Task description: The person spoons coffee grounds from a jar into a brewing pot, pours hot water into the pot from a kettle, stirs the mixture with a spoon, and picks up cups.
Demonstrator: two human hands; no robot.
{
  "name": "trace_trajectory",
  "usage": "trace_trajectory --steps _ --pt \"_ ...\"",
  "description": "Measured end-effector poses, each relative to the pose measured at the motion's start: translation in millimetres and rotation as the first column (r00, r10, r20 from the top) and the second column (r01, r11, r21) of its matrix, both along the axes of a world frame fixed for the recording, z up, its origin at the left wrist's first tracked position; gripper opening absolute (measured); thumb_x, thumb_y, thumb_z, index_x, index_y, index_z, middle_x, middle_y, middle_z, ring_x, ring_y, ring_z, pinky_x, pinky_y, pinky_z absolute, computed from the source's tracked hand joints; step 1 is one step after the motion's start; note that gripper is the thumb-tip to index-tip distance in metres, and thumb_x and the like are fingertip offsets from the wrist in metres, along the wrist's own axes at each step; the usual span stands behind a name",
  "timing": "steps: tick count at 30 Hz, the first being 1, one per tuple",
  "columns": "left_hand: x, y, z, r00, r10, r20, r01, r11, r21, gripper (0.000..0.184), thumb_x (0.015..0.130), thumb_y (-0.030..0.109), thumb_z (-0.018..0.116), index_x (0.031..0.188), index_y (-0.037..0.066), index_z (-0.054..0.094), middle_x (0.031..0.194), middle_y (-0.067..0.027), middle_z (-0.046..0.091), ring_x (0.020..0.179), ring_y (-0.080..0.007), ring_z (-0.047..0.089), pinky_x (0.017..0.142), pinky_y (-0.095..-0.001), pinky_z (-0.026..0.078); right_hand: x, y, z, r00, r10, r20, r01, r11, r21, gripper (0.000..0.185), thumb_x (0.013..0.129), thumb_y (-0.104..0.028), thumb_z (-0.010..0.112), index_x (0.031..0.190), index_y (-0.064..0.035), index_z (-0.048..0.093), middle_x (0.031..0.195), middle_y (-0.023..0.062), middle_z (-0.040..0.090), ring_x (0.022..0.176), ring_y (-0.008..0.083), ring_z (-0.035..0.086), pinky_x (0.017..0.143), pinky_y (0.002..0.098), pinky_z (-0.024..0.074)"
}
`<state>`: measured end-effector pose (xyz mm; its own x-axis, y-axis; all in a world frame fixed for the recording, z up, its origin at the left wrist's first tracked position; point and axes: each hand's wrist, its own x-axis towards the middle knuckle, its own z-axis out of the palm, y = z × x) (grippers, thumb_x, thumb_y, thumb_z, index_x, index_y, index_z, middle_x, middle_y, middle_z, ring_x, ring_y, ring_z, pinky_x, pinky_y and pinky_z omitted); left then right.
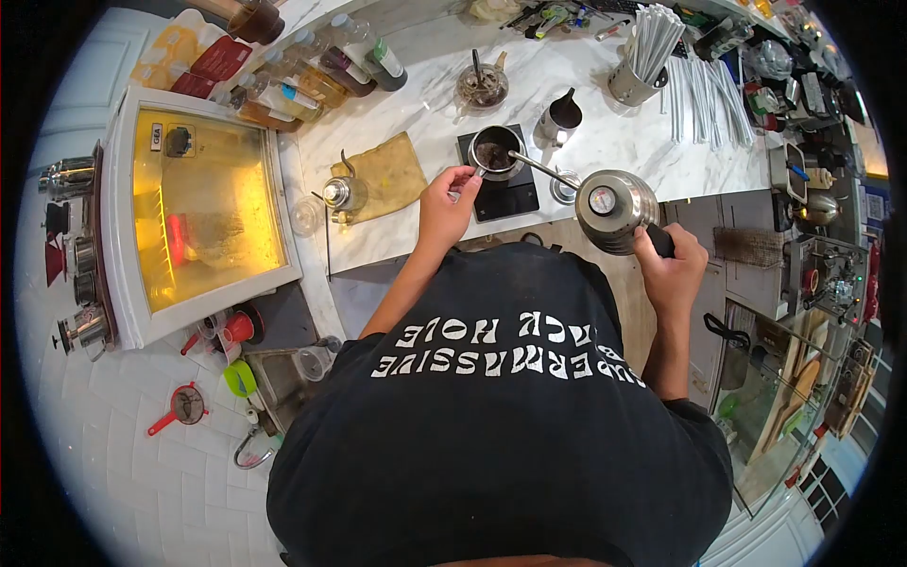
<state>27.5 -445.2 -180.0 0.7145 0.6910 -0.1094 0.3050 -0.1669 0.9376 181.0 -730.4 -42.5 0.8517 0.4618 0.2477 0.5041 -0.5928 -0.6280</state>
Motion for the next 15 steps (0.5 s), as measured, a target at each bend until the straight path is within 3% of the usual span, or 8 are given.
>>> trace_trajectory --steps 15 --pt "-0.3 -1.7 -2.9 1.0 0.023 0.003 -0.023 0.999 0.036 0.021 0.098 0.022 0.073 0.107 0.003 0.073 0.089 -0.002 0.074 0.081 -0.0085 0.065 0.071 -0.0259 0.049 -1.4 6.3 -2.6 0.991 0.056 0.121 -0.056 0.998 -0.008 0.026 0.073 -0.018 0.086 0.073 -0.0025 0.064 0.064 0.0146 0.059 0.059 0.0334 0.053 0.062 0.0418 0.0402"
